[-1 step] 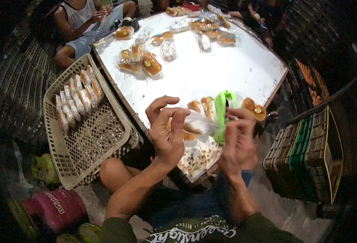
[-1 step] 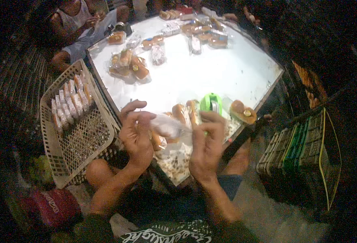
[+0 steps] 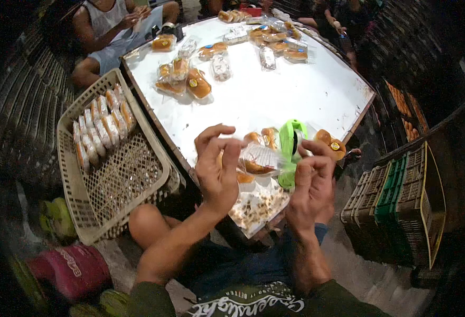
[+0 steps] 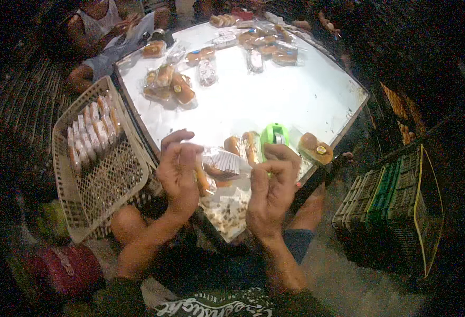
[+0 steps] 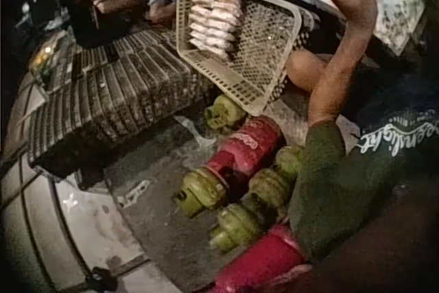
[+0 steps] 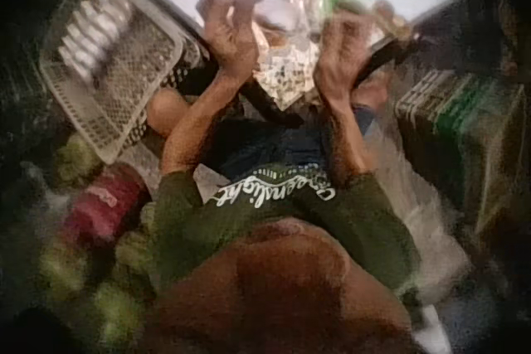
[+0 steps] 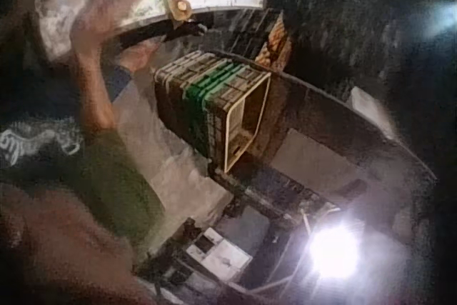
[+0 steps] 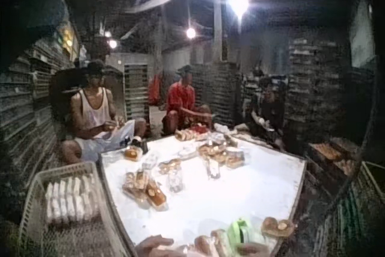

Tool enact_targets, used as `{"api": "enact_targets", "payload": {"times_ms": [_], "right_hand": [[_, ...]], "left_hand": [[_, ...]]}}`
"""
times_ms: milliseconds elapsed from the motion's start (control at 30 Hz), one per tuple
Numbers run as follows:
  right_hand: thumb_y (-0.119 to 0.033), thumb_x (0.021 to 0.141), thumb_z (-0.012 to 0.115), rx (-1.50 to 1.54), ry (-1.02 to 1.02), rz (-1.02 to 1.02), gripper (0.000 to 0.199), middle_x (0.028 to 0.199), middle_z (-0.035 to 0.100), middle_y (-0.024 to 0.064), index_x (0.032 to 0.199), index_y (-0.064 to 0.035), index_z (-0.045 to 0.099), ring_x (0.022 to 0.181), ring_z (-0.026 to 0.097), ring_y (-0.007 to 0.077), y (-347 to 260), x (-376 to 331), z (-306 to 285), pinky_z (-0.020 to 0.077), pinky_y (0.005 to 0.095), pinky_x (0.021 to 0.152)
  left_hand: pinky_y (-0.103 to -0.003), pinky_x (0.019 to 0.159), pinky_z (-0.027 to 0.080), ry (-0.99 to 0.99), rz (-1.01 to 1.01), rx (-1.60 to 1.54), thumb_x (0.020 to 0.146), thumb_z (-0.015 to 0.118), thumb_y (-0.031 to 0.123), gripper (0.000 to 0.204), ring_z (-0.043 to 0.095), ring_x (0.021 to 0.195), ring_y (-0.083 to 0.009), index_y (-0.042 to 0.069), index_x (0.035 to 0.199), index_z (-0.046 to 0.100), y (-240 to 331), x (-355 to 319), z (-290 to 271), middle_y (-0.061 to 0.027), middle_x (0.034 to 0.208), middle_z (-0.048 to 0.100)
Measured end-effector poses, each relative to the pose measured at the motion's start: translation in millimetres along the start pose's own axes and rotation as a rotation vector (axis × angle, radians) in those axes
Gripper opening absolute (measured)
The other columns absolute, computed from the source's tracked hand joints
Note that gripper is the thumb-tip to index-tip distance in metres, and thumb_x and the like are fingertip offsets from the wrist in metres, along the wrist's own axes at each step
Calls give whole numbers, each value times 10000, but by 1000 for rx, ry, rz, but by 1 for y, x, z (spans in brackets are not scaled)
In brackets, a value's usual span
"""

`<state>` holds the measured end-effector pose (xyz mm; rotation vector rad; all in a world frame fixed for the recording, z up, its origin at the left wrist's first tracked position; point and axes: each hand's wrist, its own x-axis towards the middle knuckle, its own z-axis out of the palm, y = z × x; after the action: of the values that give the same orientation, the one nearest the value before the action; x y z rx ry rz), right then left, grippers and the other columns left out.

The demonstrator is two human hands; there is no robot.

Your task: The person sits at a table and packages individual bread rolls into clear plastic bags using a handheld sealing device. They place the sealed rolls into a plastic basket and continue the process with additional rolls.

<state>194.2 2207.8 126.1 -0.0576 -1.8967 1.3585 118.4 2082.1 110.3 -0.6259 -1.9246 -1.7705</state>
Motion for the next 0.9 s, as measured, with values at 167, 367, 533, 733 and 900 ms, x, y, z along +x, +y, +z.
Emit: {"api": "enact_targets", "payload": {"times_ms": [167,367,533,733,900], "right_hand": [[-162,1035,422,396,-13,189,139,1001,603,128,1016,-27,448,927,604,203,8,14,10,488,343,895],[-198,1037,439,527,36,257,138,898,621,124,1051,-61,427,887,623,174,-8,14,29,528,328,826],[-203,1023,477,255,52,204,181,1069,638,163,1033,-22,474,1010,610,185,12,26,34,484,319,885],[-118,974,533,-68,-136,172,355,1314,555,213,1293,38,518,1264,494,300,0,-5,50,387,379,1042],[-42,933,593,-261,-296,121,223,988,620,74,1154,-13,594,932,573,137,27,5,40,456,260,820]], "left_hand": [[-235,674,447,51,-292,-402,1017,507,174,213,531,738,-88,6,904,572,6,9,16,-38,836,588],[-309,761,455,138,-253,-265,987,561,301,308,540,829,-161,-2,1043,558,-2,2,23,-83,929,572],[-306,793,474,-196,-264,-38,963,600,324,346,602,865,-194,-20,990,626,6,-10,14,-115,927,635],[-250,686,464,-137,-564,-374,972,600,300,318,584,788,-78,-12,943,655,-14,-4,9,-57,808,662],[-288,685,476,-38,-435,-281,951,614,378,413,608,773,-153,-17,850,674,-49,3,9,-92,887,613]]}}
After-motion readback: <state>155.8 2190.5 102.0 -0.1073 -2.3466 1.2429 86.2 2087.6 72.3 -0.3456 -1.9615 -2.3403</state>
